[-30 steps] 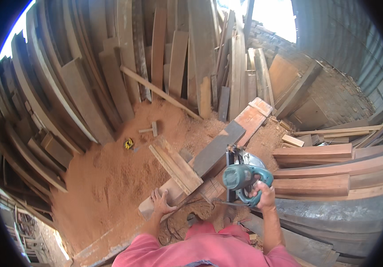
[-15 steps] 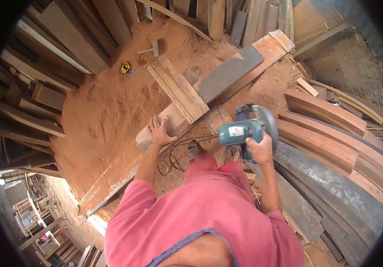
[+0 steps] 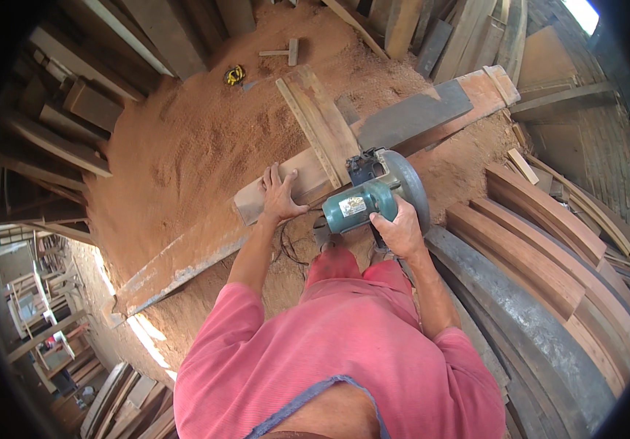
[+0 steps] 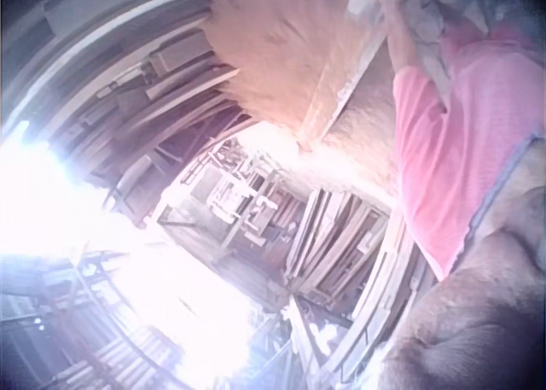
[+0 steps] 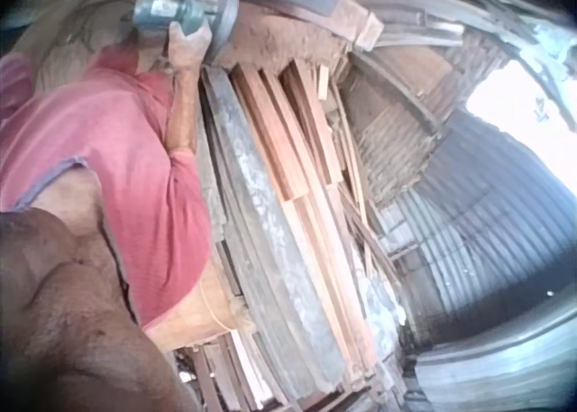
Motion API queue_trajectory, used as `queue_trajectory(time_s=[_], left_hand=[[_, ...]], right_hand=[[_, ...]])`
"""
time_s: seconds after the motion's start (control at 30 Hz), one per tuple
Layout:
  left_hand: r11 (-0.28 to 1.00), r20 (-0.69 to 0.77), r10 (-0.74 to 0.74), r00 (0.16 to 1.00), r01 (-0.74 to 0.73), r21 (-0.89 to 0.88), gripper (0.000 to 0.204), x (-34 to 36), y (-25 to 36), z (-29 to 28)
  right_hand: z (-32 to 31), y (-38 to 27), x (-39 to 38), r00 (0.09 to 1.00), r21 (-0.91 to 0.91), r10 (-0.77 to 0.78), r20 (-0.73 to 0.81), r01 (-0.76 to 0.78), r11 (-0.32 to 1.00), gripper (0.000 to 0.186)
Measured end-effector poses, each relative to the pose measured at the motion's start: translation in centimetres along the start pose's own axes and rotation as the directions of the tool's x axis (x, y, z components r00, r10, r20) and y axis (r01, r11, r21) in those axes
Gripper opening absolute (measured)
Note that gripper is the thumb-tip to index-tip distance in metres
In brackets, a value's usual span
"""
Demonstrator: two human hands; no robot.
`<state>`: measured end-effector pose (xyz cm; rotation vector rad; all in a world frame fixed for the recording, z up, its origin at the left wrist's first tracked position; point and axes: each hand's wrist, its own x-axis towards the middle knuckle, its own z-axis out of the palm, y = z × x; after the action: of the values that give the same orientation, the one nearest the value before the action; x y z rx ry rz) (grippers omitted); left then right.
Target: The person measures a long wooden plank with a tape measure and then uses a handheld circular saw to cut the plank into smaller pieces. The person repeatedly positions the plank, measures it, and cuts it, stacking the resulting pieces.
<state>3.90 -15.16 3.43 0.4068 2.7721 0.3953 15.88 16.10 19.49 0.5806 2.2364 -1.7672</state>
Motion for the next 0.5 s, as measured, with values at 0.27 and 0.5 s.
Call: queue_trajectory(time_s=[0.27,0.5], left_hand=[[1.000,0.004,-0.001,1.000,0.001,-0.021,0.106,-0.3,0.2,-0.7],[1.000,0.010,-0.001,1.000,0.001,-0.013,0.107,-0.1,0.1,-0.7]], right_hand=[[2.0,0.5,2.3,0.999,-0.040,-0.034,0.038,0.035,0.999,0.028],[3.6,2.6,3.2,0.989,-0.214,-0.133,0.057,0.142,0.966,0.027]])
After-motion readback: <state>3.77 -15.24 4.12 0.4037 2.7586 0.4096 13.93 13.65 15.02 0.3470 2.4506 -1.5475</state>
